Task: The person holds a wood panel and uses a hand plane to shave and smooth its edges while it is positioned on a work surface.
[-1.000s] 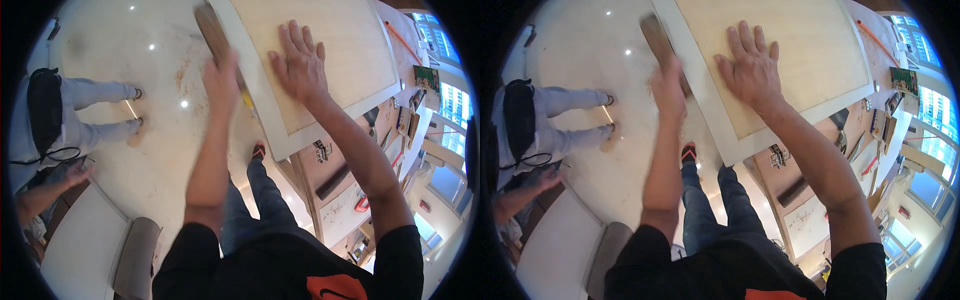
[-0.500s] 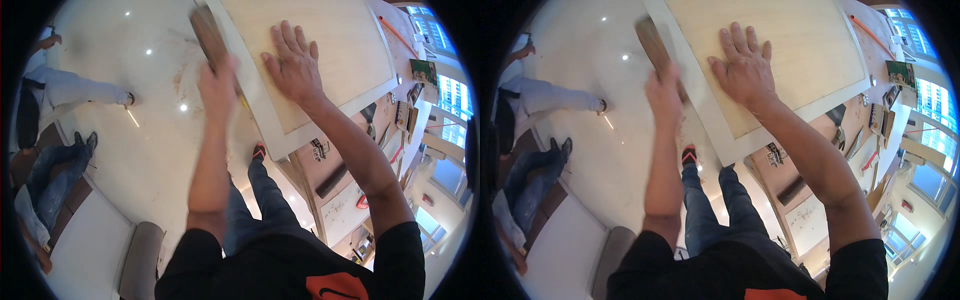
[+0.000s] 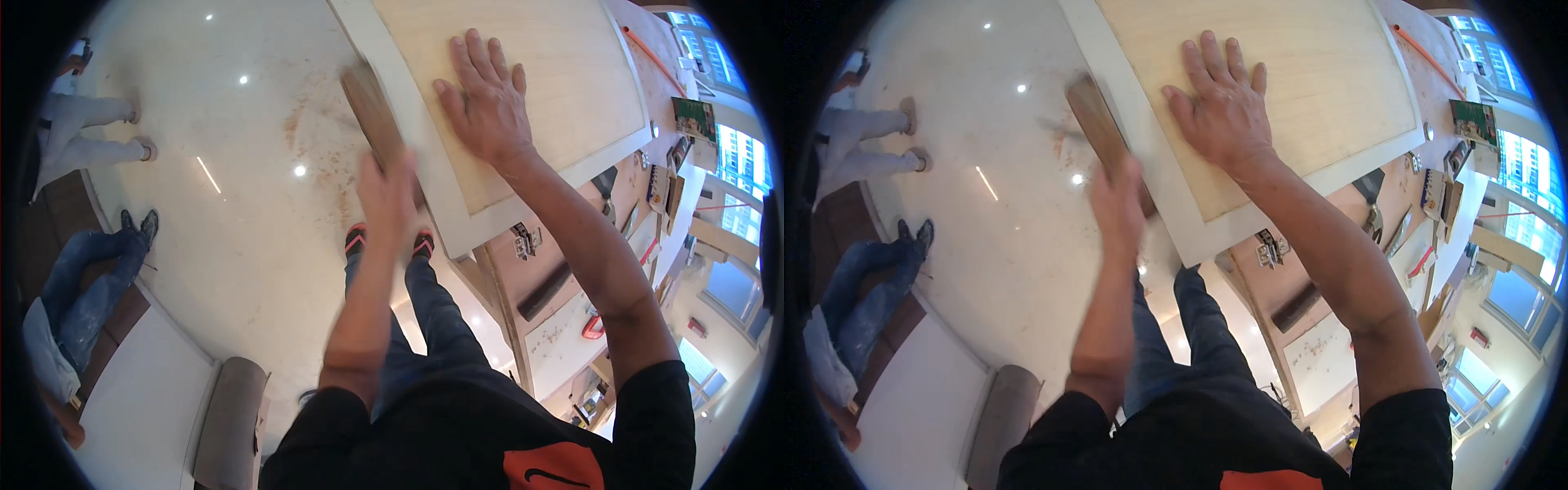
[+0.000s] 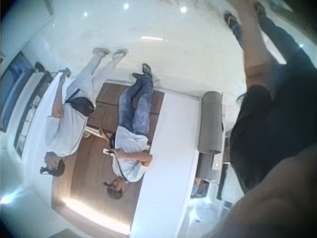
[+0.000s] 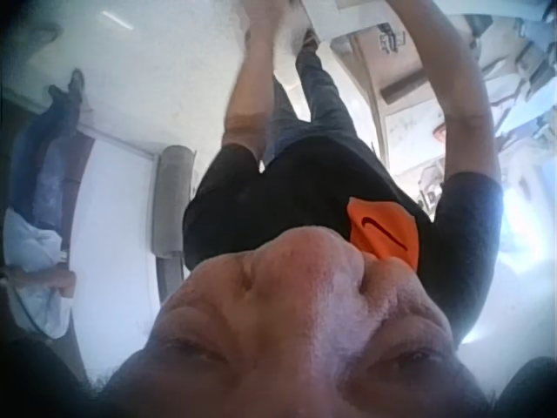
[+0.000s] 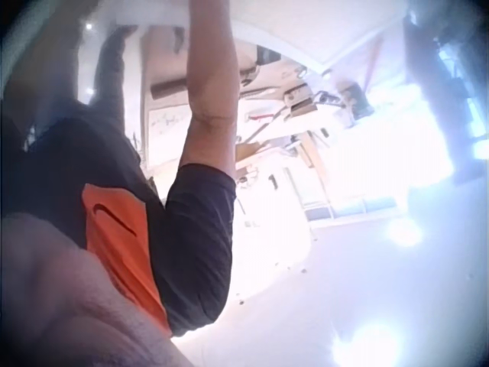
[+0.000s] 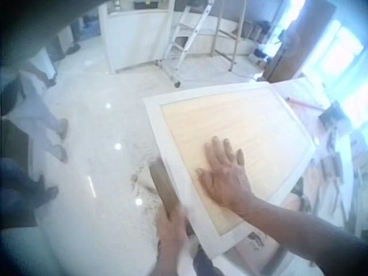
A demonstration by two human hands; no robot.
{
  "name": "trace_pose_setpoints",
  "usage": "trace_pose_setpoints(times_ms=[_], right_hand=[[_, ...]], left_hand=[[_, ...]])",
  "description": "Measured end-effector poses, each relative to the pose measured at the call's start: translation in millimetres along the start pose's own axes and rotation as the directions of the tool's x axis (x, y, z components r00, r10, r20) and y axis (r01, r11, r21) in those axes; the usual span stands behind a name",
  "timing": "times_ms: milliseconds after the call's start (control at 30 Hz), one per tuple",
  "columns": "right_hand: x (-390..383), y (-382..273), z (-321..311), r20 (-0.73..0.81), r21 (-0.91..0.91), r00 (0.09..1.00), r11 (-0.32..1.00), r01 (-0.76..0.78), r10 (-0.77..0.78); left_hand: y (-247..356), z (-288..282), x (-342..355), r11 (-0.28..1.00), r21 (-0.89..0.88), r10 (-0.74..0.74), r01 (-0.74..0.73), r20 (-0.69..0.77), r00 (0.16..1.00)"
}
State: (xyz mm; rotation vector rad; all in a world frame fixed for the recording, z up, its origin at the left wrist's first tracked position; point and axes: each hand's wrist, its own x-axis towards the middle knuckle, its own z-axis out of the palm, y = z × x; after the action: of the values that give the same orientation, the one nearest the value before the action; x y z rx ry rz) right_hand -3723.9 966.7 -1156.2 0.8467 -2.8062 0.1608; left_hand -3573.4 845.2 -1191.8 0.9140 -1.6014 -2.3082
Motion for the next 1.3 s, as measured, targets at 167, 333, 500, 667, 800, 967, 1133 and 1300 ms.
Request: trace_pose_setpoints(times_ms=[167,333,500,667,800,967,1133,1300], right_hand=[[-1.9,7.3,-2.4,-0.025,0.001,0.999,1.000,0.021,-0.021],[-12.6,0.2,-3.6,-0.008,0.028,1.000,1.000,0.009,-0.009],[4.2,-2.6,-4.5,-0.040,0.060,0.999,0.998,0.029,-0.027],[1.0,-0.1,-12.6,0.042,0.020,0.999,0.999,-0.032,0.032],[-1.6,-4.1,-12.6,0.048,0.034,0.999,0.999,-0.027,0.026],[2.9,-2.8,-14.0,0.078,0.041,0.997,0.999,-0.025,0.022],[9.8,-5.5,-14.9,0.084,0.067,0.996,0.997,-0.029,0.023],[4.6,16.2,-21.2,0.142,-0.002,0.988,0.999,-0.052,0.052]], left_hand=[[7.3,9.6,8.9,0.991,0.126,-0.045,0.050,-0.038,0.998],[-49.8,-1.2,-61.1,0.990,-0.053,0.136,-0.132,0.081,0.987],[-18.0,-3.6,-55.8,0.999,-0.009,-0.050,0.050,0.034,0.998],[-46.0,-5.2,-92.6,0.989,-0.142,-0.030,0.049,0.133,0.991],[-2.4,-0.4,53.5,0.995,-0.094,0.044,-0.045,-0.010,0.999],[81.6,9.1,232.0,0.952,-0.203,0.233,-0.229,-0.003,0.972],[110.1,8.6,264.1,0.980,-0.146,0.132,-0.132,-0.011,0.991],[50.0,32.8,110.1,0.986,0.167,0.029,-0.013,-0.094,0.995]])
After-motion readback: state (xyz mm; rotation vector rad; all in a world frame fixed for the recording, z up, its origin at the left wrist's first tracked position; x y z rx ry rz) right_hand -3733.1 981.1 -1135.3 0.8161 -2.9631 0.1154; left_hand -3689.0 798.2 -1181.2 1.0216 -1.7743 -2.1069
